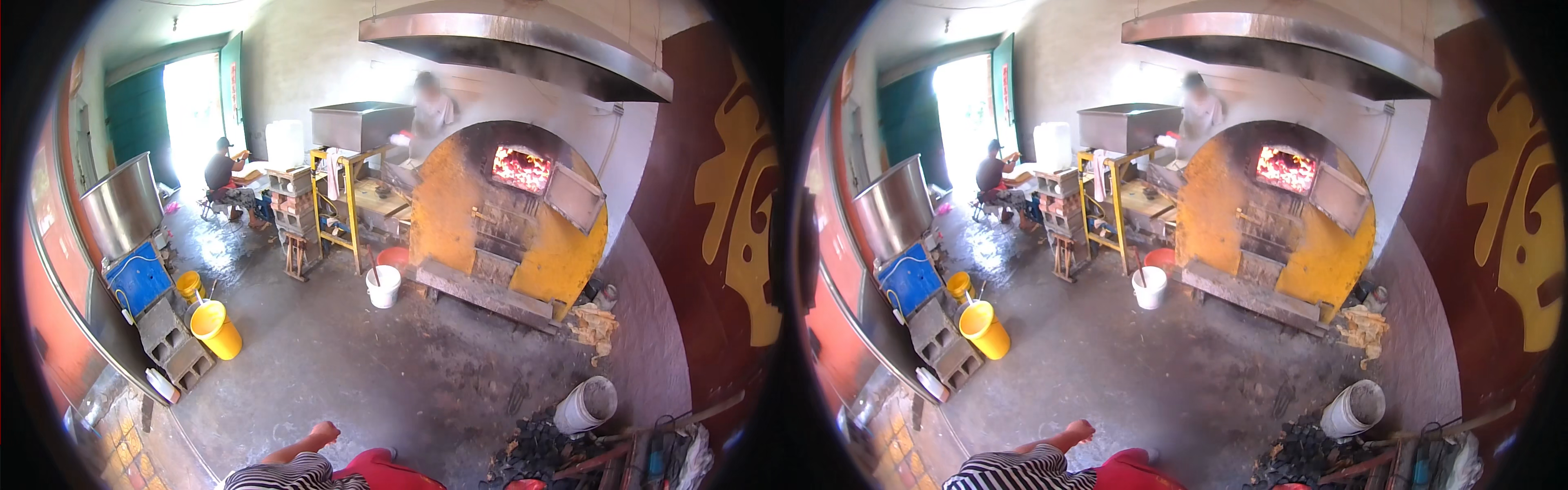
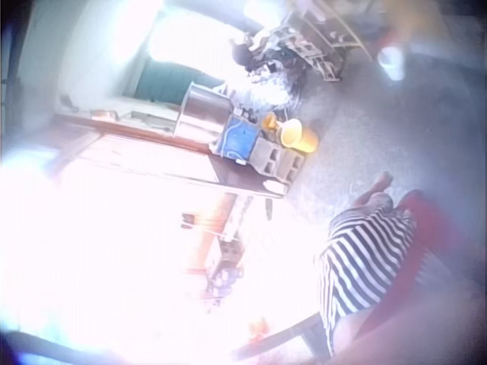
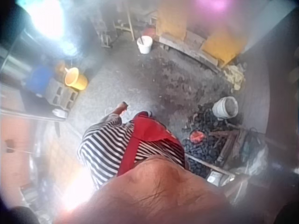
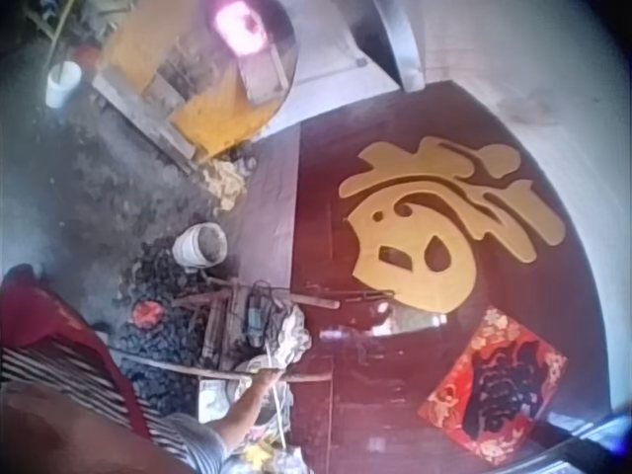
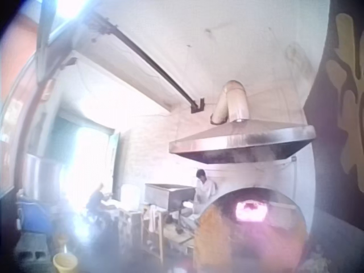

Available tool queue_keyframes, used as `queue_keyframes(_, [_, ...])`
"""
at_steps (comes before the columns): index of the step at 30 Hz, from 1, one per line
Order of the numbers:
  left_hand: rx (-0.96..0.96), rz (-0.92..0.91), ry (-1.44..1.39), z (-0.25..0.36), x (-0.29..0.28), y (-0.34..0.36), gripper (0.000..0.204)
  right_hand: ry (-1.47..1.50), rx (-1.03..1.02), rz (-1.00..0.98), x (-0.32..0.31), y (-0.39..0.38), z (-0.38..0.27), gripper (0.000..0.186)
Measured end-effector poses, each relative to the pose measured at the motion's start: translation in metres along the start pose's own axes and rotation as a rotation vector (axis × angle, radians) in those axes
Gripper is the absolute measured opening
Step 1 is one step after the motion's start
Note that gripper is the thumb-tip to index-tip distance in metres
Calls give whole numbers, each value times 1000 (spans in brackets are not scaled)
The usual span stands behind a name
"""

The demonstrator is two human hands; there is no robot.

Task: The person scrapes a roller machine with a putty knife, mixes liquid in a bucket, and opens an oven door using a long pole. The person then guides dough sheets along a conveyor with wooden sticks and picks up a plastic container.

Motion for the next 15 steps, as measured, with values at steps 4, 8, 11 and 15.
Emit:
queue_keyframes(4, [224,-39,113,32,24,8,28,-6,-81,-43,-2,-13,-8,38])
queue_keyframes(8, [407,-66,169,104,37,-32,30,-24,-152,-110,8,-38,-10,37])
queue_keyframes(11, [443,-119,101,118,45,-42,32,-41,-201,-133,13,-46,-9,36])
queue_keyframes(15, [489,-195,198,117,52,-27,34,-96,-248,-209,2,-88,11,36])
Point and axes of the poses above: each hand's wrist, its own y-axis towards the middle knuckle, its own x-axis out of the palm, z = x × y, the point moved 2 cm from there along y, towards the middle knuckle, and after that the axes turned 2 degrees about -x, right-handed, at the moved point
